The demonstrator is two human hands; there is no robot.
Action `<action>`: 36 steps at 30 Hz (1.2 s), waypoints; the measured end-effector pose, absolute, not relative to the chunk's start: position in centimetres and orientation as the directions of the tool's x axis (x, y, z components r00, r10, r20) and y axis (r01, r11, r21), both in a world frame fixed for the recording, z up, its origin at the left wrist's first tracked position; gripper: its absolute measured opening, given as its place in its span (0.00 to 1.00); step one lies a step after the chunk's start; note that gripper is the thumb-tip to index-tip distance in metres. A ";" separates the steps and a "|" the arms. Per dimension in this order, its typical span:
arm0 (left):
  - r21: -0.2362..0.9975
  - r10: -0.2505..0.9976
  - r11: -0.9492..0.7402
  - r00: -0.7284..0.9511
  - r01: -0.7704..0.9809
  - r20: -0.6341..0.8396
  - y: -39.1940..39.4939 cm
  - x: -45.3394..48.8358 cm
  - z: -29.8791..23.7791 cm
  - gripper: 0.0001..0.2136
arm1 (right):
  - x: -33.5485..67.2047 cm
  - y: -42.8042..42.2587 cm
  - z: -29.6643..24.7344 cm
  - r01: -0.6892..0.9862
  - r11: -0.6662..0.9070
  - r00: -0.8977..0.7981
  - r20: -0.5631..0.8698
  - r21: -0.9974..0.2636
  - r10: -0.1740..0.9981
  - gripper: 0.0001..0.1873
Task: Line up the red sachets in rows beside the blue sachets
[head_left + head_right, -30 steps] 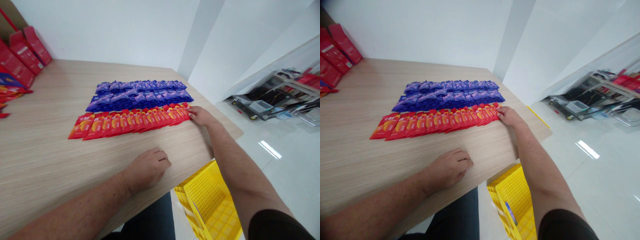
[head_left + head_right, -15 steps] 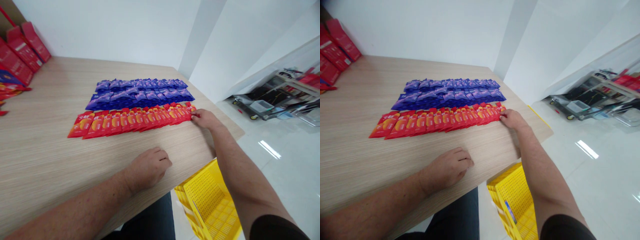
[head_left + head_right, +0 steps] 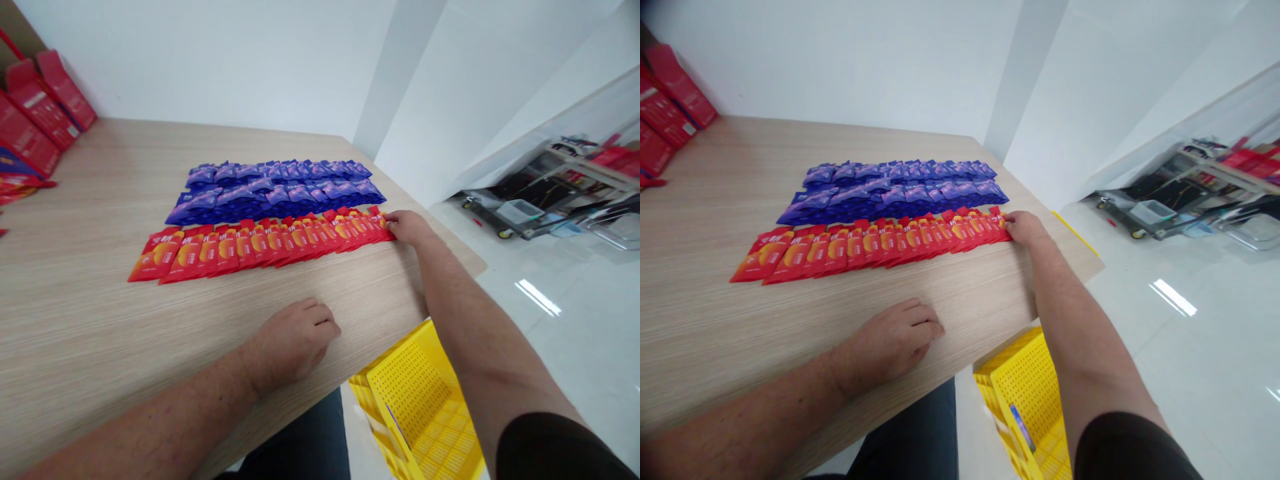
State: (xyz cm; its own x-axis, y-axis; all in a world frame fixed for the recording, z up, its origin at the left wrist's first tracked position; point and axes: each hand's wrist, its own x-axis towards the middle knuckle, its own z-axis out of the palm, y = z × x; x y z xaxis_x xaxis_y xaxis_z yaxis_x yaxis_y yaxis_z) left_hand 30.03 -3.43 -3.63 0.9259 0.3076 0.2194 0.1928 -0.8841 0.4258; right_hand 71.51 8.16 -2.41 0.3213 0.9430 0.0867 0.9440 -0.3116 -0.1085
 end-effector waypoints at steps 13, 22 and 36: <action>0.422 0.303 -0.886 0.929 0.192 0.214 -3.4 30.0 -3.5 0.11 | 70.8 7.7 -2.9 0.941 -0.284 0.314 0.164 -0.186 0.935 0.24; 0.279 0.253 -0.941 0.946 0.192 0.201 -3.4 30.1 -3.2 0.09 | 64.2 -1.2 -1.1 0.856 -0.191 0.433 0.465 -0.480 0.773 0.24; 0.196 0.350 -0.926 0.929 0.323 0.124 -4.7 21.0 -1.2 0.08 | 48.4 -9.0 -5.1 0.827 0.084 0.165 0.382 -0.556 0.909 0.18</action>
State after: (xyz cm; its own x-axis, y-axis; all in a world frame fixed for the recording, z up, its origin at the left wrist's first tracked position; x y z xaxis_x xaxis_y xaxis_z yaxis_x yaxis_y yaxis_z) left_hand 20.99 -4.69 -1.19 0.9287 0.3496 0.1240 0.3225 -0.9261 0.1956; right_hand 48.40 -9.02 -5.12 0.1652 0.9092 0.3822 0.8267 0.0837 -0.5564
